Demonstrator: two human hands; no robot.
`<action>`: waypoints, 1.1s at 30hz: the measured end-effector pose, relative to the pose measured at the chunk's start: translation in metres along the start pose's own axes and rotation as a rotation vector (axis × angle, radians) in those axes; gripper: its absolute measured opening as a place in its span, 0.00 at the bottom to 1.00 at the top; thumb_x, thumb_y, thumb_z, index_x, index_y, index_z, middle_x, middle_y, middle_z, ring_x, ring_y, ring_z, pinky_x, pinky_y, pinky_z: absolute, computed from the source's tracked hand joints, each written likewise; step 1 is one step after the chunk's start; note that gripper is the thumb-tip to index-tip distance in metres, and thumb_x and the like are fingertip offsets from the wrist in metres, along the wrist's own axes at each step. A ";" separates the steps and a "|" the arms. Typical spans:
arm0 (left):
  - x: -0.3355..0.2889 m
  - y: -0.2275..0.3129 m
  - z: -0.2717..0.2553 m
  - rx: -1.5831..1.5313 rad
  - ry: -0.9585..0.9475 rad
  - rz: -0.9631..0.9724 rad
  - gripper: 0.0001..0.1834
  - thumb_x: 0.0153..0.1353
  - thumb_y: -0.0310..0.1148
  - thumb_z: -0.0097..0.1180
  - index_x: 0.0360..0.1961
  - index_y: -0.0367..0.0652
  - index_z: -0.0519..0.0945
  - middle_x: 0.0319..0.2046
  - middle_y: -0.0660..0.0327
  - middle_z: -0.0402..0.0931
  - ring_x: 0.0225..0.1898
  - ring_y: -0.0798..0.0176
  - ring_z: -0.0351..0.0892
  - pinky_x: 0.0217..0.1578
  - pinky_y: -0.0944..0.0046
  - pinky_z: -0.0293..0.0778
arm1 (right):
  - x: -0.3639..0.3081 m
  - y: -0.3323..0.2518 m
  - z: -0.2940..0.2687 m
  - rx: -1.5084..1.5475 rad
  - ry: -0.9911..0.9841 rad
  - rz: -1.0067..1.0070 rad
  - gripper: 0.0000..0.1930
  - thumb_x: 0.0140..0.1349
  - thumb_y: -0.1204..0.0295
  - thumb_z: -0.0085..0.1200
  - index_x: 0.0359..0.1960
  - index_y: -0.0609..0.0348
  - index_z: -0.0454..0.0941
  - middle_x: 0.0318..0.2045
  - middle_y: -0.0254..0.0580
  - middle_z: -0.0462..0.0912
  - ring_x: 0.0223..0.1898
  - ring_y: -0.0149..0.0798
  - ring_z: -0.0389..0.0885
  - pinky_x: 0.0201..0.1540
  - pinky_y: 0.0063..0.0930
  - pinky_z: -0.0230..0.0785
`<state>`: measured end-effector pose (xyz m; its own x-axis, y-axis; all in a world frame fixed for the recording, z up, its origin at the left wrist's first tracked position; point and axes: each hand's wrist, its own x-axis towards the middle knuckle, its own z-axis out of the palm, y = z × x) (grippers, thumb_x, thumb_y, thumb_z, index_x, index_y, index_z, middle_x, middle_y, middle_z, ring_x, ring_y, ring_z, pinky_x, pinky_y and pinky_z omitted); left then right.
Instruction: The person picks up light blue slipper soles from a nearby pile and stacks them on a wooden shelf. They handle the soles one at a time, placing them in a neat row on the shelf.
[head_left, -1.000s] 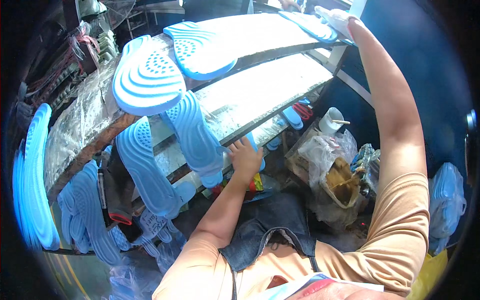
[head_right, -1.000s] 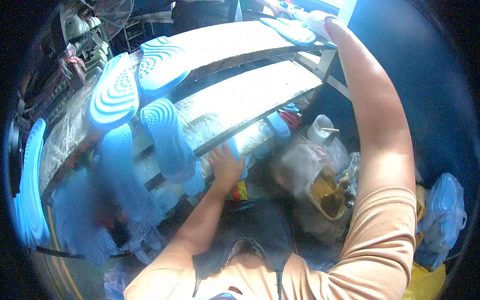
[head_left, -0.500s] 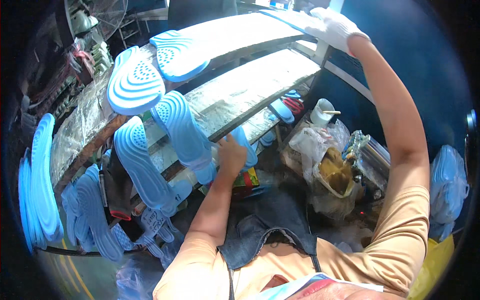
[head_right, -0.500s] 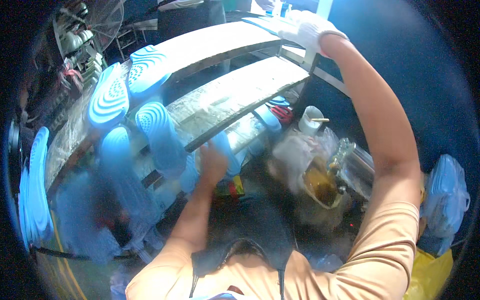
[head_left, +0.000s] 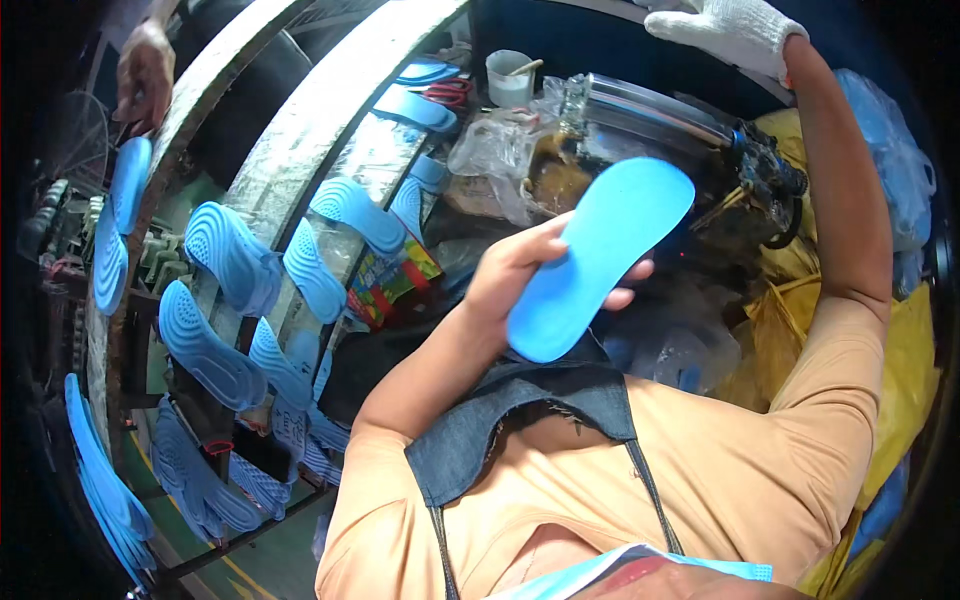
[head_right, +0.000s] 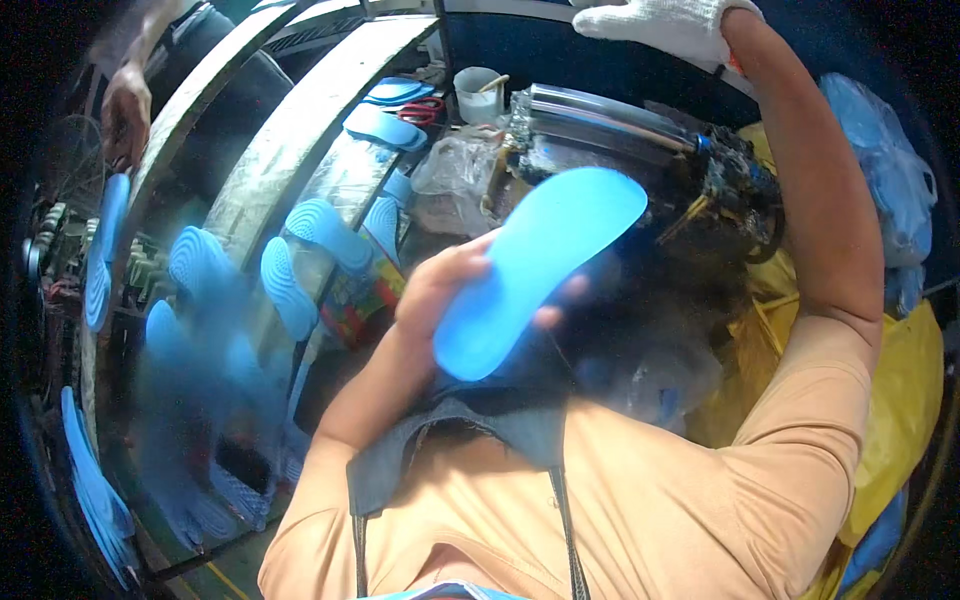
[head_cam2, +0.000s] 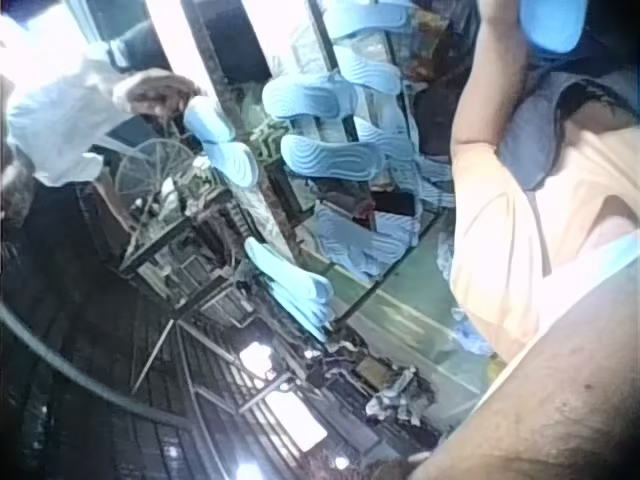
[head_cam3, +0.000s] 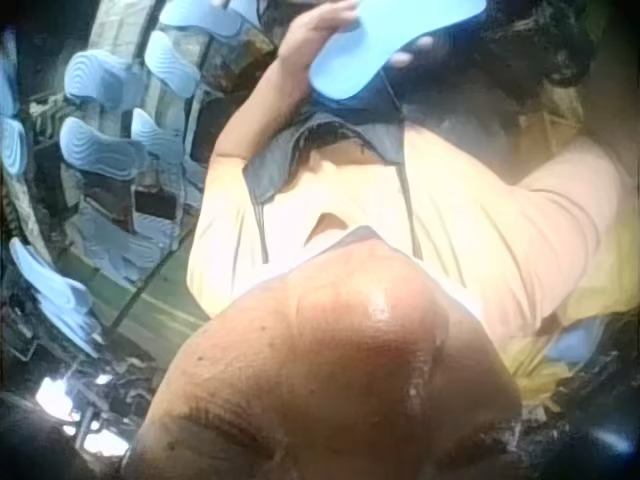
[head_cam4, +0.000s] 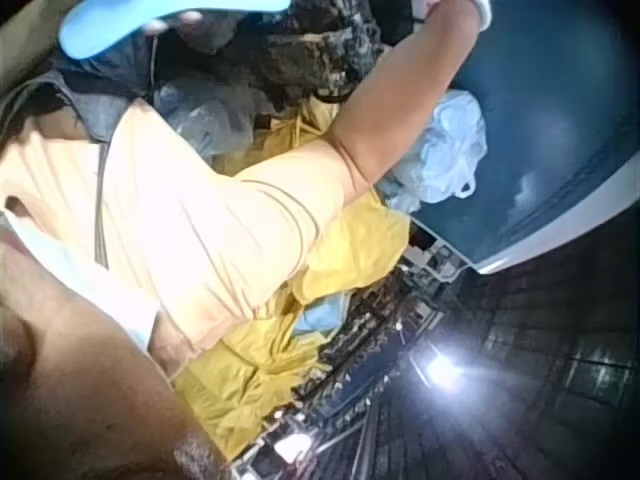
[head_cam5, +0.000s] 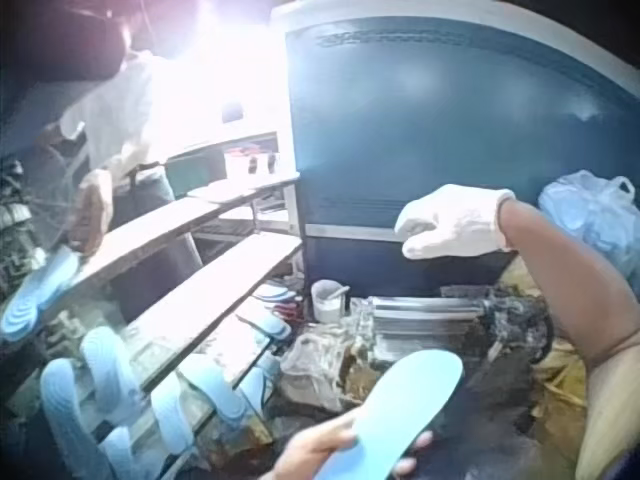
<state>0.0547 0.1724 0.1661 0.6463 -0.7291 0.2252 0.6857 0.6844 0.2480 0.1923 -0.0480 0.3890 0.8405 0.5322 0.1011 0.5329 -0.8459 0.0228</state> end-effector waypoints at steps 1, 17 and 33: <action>0.020 -0.009 -0.003 0.018 0.035 -0.033 0.34 0.64 0.29 0.45 0.69 0.26 0.53 0.59 0.32 0.65 0.59 0.34 0.72 0.56 0.42 0.78 | -0.014 0.010 -0.002 -0.043 -0.032 0.026 0.26 0.63 0.53 0.53 0.55 0.61 0.77 0.50 0.52 0.83 0.53 0.51 0.81 0.57 0.37 0.71; -0.091 0.094 -0.109 2.227 1.598 0.210 0.32 0.63 0.47 0.54 0.61 0.33 0.69 0.59 0.36 0.68 0.61 0.34 0.65 0.61 0.40 0.62 | 0.043 0.102 0.129 0.699 -0.481 -0.225 0.17 0.64 0.64 0.56 0.48 0.64 0.81 0.41 0.41 0.84 0.46 0.36 0.80 0.52 0.29 0.71; -0.254 0.184 -0.184 2.202 2.068 0.445 0.35 0.59 0.42 0.54 0.67 0.40 0.66 0.61 0.41 0.70 0.64 0.37 0.67 0.63 0.42 0.62 | 0.148 0.040 0.014 0.568 0.046 -0.037 0.19 0.64 0.55 0.52 0.47 0.57 0.79 0.37 0.31 0.78 0.40 0.29 0.75 0.45 0.25 0.69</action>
<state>0.0788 0.4844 -0.0186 0.6540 0.6446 0.3958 0.4794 -0.7580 0.4422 0.3391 -0.0026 0.3909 0.8219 0.5484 0.1543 0.5417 -0.6685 -0.5095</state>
